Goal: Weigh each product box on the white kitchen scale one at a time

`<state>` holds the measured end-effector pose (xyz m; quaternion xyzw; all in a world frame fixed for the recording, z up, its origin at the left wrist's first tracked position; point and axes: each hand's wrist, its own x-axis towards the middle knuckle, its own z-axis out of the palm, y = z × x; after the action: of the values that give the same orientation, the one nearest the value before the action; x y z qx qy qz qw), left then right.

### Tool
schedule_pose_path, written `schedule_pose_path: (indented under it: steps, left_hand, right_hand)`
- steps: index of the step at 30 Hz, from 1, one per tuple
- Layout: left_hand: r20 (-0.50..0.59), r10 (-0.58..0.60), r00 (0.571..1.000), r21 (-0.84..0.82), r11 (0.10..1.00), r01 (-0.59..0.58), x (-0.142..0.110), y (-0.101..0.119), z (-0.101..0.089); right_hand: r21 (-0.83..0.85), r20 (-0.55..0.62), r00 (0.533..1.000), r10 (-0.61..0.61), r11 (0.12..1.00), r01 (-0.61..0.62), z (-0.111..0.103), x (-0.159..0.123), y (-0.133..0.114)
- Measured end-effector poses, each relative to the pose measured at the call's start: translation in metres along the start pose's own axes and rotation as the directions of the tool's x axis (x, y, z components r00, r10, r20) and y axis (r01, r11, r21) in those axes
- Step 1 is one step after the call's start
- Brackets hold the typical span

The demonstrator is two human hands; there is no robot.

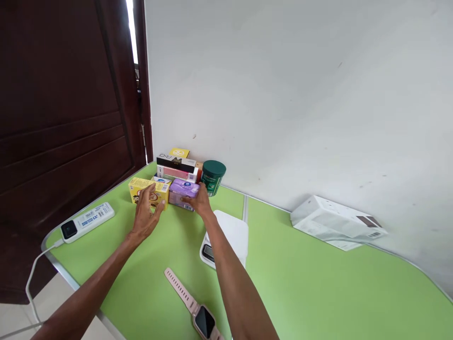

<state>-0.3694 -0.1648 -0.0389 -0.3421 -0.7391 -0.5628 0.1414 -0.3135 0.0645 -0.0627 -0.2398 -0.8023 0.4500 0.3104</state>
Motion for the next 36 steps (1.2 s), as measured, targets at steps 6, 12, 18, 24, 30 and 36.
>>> schedule_pose_path:
  steps: [6, 12, 18, 24, 30, 36]
  left_hand:
    - [0.010, 0.000, 1.000, -0.033, 0.999, 0.000, -0.014, -0.001, 0.009]
    - [0.034, 0.025, 0.999, -0.020, 1.000, -0.024, -0.019, 0.003, 0.006]
    - [0.098, 0.068, 0.993, -0.040, 0.997, -0.064, -0.025, 0.011, 0.011]
    - [0.205, 0.143, 0.968, -0.129, 0.985, -0.118, -0.036, 0.027, 0.030]
    - [0.382, 0.013, 0.924, -0.300, 0.947, 0.111, -0.042, 0.031, 0.076]
    - [0.599, -0.346, 0.722, -0.491, 0.554, 0.673, -0.034, 0.012, 0.115]
  right_hand:
    - [-0.013, 0.062, 0.996, 0.065, 0.998, -0.065, -0.010, -0.009, -0.011]
    - [-0.035, -0.019, 0.991, 0.133, 0.990, -0.133, -0.032, -0.023, -0.043]
    - [-0.049, -0.042, 0.999, 0.026, 0.998, -0.028, -0.104, -0.043, -0.078]
    - [-0.171, -0.066, 0.989, 0.135, 0.975, -0.144, -0.183, -0.100, -0.060]
    - [-0.120, -0.081, 0.978, 0.191, 0.972, -0.200, -0.195, -0.135, -0.032]
    - [0.111, -0.069, 0.973, 0.221, 0.971, -0.212, -0.191, -0.146, -0.017]
